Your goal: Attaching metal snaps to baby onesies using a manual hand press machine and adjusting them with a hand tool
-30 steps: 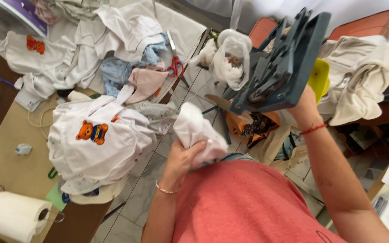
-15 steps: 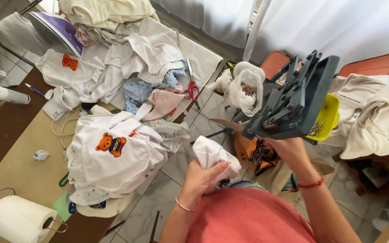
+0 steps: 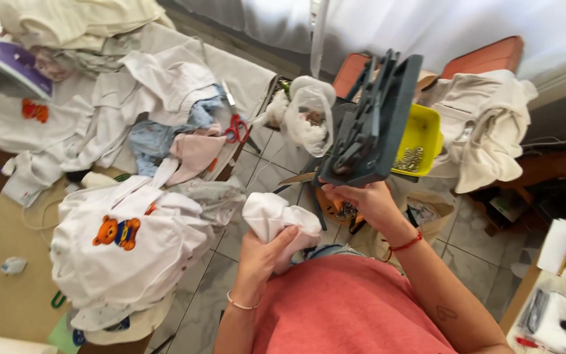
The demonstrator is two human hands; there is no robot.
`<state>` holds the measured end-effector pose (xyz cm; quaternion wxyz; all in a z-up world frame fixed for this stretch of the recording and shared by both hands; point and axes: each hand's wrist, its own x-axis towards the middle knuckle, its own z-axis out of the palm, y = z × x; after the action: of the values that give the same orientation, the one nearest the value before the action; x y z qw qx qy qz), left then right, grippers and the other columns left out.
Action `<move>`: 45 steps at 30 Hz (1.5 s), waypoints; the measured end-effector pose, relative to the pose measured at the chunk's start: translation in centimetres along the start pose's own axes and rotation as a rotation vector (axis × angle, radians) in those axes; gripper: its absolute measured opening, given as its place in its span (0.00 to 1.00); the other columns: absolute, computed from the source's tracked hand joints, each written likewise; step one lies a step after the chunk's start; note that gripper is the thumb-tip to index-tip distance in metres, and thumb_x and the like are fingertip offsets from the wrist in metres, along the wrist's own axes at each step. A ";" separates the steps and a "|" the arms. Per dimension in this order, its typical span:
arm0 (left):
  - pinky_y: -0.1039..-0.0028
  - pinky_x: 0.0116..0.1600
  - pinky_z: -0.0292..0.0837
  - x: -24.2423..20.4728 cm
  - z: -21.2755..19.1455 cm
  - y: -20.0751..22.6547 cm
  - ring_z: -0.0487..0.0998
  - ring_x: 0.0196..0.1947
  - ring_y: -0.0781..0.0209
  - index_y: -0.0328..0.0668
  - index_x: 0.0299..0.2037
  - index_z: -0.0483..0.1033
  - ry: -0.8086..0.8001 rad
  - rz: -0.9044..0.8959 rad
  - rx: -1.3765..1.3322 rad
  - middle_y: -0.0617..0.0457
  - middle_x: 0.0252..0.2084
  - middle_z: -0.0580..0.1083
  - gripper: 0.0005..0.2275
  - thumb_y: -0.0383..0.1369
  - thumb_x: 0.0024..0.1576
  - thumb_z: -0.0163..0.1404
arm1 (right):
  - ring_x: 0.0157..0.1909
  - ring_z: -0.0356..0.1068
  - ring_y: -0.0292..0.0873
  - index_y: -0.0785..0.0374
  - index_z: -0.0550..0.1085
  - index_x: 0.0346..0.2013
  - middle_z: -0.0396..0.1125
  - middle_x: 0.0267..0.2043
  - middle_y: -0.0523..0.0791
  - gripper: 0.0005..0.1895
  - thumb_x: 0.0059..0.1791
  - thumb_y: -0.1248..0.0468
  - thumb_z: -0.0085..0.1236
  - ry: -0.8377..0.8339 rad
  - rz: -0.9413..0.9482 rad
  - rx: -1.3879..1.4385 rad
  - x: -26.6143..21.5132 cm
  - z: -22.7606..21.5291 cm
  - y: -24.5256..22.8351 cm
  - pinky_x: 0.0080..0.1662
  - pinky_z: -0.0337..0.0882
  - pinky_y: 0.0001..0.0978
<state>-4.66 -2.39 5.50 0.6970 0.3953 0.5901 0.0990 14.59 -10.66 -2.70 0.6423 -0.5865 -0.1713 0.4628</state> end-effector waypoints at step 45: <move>0.67 0.41 0.68 3.8 1.4 -2.4 0.74 0.41 0.52 0.33 0.37 0.71 -0.058 0.058 0.131 0.43 0.32 0.73 0.28 0.43 0.30 0.63 | 0.23 0.62 0.35 0.44 0.68 0.21 0.61 0.19 0.31 0.06 0.42 0.55 0.56 0.351 -0.266 -1.079 1.7 0.3 0.1 0.30 0.60 0.26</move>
<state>-3.08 -2.28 1.04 0.6834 0.4596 0.5630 0.0689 15.18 -9.08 -3.25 0.3239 -0.8720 -0.3464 0.1213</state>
